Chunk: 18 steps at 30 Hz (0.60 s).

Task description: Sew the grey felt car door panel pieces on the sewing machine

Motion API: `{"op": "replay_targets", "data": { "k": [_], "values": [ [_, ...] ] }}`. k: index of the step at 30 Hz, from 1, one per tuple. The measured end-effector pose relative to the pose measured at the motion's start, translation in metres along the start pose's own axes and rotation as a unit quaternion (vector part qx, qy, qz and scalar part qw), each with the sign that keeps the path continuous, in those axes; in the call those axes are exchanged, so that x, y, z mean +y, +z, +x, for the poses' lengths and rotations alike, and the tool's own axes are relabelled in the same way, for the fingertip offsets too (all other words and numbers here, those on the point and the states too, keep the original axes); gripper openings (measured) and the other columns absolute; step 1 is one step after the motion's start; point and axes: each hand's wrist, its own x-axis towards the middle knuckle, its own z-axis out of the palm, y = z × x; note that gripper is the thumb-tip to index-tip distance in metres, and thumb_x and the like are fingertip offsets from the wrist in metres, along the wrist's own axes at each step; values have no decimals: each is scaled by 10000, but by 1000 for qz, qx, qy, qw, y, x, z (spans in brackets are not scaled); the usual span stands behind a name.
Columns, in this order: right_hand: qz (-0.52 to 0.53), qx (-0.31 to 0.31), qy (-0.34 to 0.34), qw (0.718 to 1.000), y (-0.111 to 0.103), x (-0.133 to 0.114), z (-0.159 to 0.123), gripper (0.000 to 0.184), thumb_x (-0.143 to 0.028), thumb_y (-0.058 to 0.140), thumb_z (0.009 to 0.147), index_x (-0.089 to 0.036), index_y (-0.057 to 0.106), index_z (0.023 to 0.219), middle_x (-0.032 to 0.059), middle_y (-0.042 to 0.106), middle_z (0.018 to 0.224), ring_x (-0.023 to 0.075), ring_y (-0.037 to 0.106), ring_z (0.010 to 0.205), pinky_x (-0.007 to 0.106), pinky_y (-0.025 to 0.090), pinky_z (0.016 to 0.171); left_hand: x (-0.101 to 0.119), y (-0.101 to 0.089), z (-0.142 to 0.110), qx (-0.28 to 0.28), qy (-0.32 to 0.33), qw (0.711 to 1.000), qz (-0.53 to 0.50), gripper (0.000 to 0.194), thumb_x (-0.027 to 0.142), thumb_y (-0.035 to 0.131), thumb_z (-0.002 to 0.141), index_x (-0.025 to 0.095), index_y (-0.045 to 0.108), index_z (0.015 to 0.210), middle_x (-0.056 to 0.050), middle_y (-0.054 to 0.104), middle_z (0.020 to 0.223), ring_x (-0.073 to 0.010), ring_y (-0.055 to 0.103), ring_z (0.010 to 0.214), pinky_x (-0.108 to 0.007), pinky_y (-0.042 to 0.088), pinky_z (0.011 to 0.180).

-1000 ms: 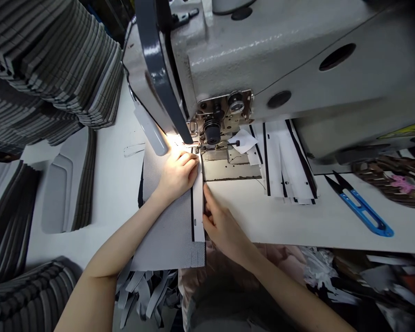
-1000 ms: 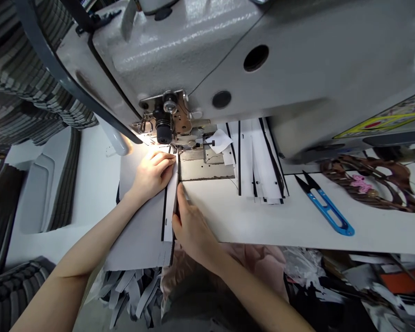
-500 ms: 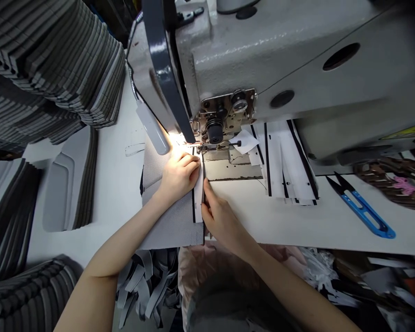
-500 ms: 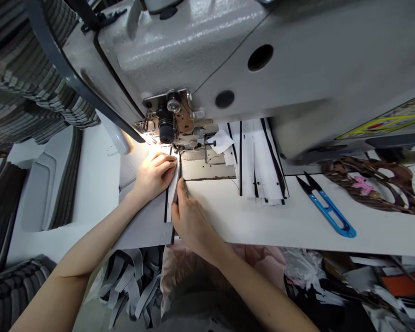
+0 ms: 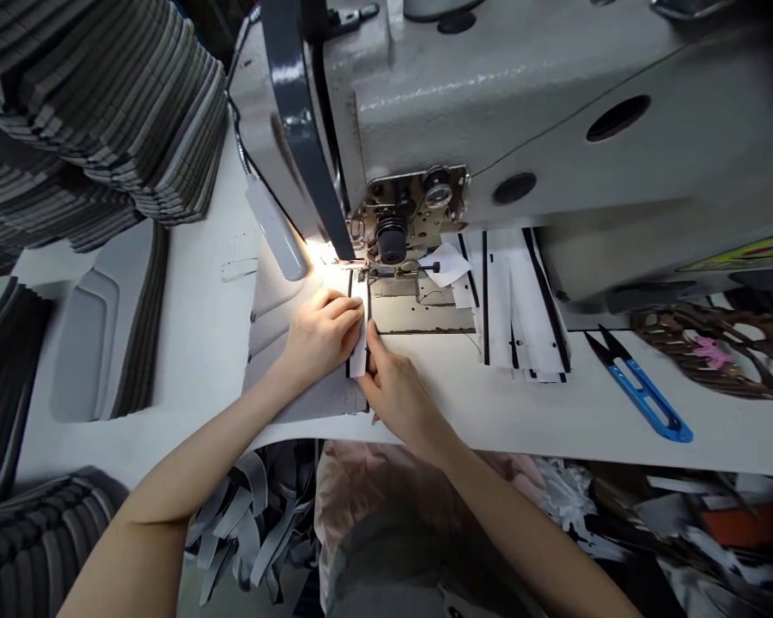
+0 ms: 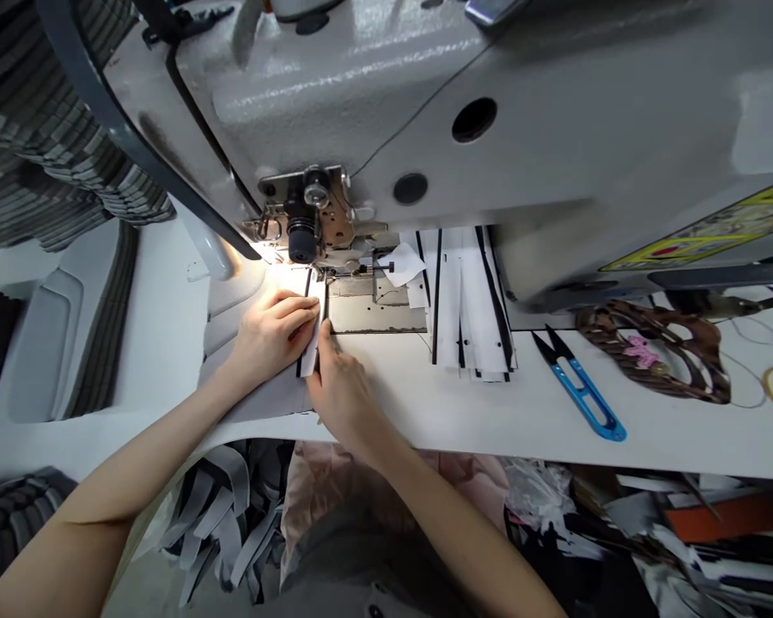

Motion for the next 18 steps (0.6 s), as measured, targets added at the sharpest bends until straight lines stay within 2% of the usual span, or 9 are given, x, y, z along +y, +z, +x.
{"op": "replay_targets", "data": {
  "k": [9,15,18],
  "values": [
    [-19,21,-19,999,3,3,1,723,-194,492,907,-62,255,1577,25,641,763,176,583,634,332,552,690,-19,14,12,7,-21,1000,-5,249,207,485,974,199,703,855,-51,753,1015,-204,635,919,-389,553,821],
    [9,55,-12,998,2,6,14,937,-171,562,868,-67,-8,1604,39,667,783,203,601,678,338,550,668,-15,11,11,9,-8,1000,0,227,224,517,966,207,704,838,-44,759,962,-211,638,897,-409,552,821],
    [5,63,-12,998,0,7,22,948,-133,548,850,-32,-36,1589,59,684,799,224,618,697,370,562,679,-9,8,5,17,-4,1000,-8,200,205,527,959,208,709,876,-44,760,998,-209,635,888,-396,562,790]
  ]
}}
